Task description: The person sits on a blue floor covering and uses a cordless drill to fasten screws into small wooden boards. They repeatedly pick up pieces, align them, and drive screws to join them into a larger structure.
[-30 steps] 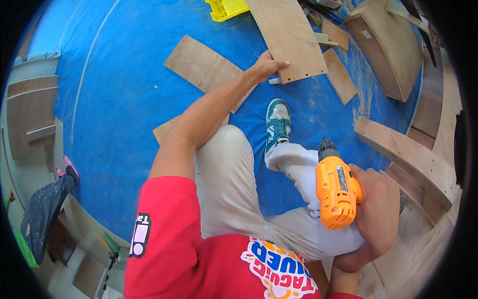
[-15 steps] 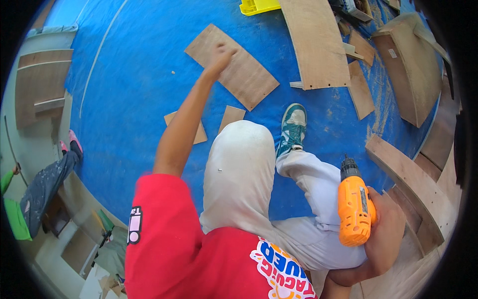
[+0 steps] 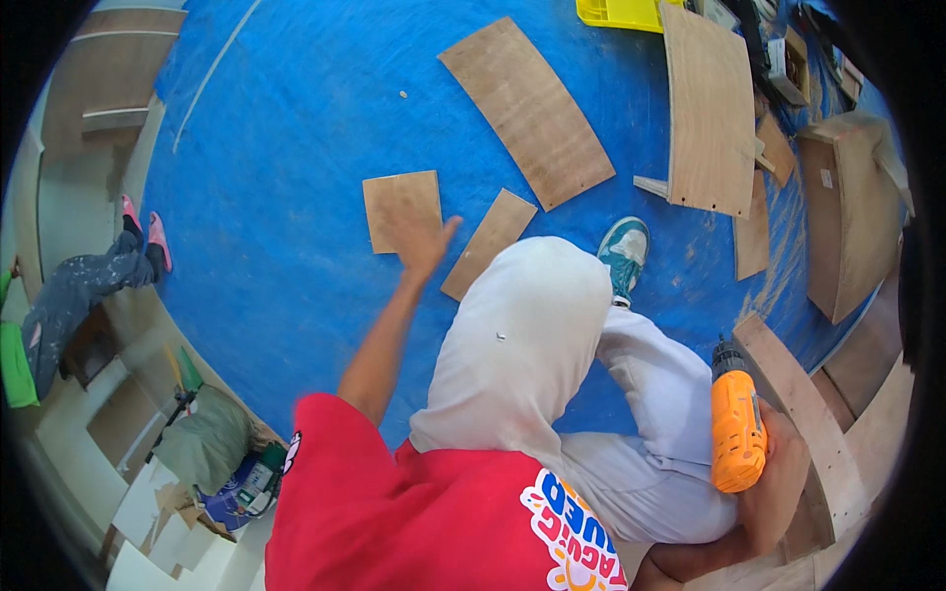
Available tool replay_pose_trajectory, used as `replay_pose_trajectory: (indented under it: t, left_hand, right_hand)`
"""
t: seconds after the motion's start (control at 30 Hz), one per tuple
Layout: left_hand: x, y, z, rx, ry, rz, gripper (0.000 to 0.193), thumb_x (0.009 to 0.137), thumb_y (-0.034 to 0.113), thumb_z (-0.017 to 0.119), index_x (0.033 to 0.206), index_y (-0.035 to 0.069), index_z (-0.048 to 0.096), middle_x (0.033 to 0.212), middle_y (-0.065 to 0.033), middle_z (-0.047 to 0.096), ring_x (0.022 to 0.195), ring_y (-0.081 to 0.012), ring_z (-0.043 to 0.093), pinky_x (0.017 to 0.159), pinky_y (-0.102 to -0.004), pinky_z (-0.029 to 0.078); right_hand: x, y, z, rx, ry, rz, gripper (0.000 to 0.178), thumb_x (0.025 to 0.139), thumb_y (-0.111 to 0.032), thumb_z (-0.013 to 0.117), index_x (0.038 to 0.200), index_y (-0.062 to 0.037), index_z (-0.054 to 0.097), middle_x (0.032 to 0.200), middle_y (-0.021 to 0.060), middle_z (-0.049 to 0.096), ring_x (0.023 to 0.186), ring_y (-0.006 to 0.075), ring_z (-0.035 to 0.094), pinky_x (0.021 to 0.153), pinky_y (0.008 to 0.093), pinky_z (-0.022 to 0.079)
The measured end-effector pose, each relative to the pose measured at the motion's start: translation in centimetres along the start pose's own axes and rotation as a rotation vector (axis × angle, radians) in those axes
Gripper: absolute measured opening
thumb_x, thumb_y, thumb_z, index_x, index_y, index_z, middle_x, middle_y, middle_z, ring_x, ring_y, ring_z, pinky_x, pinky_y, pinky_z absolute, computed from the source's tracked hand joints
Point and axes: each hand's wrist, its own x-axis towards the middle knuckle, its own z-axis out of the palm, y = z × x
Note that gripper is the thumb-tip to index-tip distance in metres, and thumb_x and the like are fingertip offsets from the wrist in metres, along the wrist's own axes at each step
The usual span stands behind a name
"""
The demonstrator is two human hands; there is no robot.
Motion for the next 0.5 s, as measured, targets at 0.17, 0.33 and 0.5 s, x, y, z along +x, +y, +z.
replay_pose_trajectory:
  t: [0.17,0.33,0.5]
  left_hand:
    - [-5.9,6.5,3.5,-0.059,-0.193,0.268,0.132,0.068,0.057,0.088,0.165,0.006,0.014,0.166,-0.0331,0.013,0.155,-0.0503,0.011,0.123,-0.0639,0.017]
    - [-7.4,7.9,3.7,-0.156,-0.316,0.184,0.134,0.067,0.061,0.087,0.165,0.006,0.015,0.167,-0.0326,0.012,0.156,-0.0495,0.011,0.123,-0.0643,0.017]
    - [-2.7,1.2,2.5,-0.174,0.123,-0.06,0.137,0.067,0.071,0.084,0.166,0.009,0.012,0.168,-0.0322,0.01,0.155,-0.0512,0.008,0.123,-0.0643,0.016]
  right_hand:
    - [1.7,-1.7,-0.2,0.07,-0.004,-0.026,0.041,0.082,-0.022,0.075,0.114,0.0025,0.072,0.092,0.0244,0.072,0.083,0.0406,0.07,0.076,0.0422,0.053]
    - [1.9,-1.4,-0.3,0.03,-0.03,0.016,0.028,0.082,-0.012,0.073,0.106,0.0027,0.072,0.087,0.0218,0.072,0.077,0.0294,0.069,0.075,0.0381,0.053]
    - [1.1,-1.5,-0.2,0.012,-0.066,0.069,0.038,0.081,-0.018,0.074,0.115,-0.0015,0.073,0.089,0.0253,0.071,0.082,0.0429,0.069,0.076,0.0425,0.053]
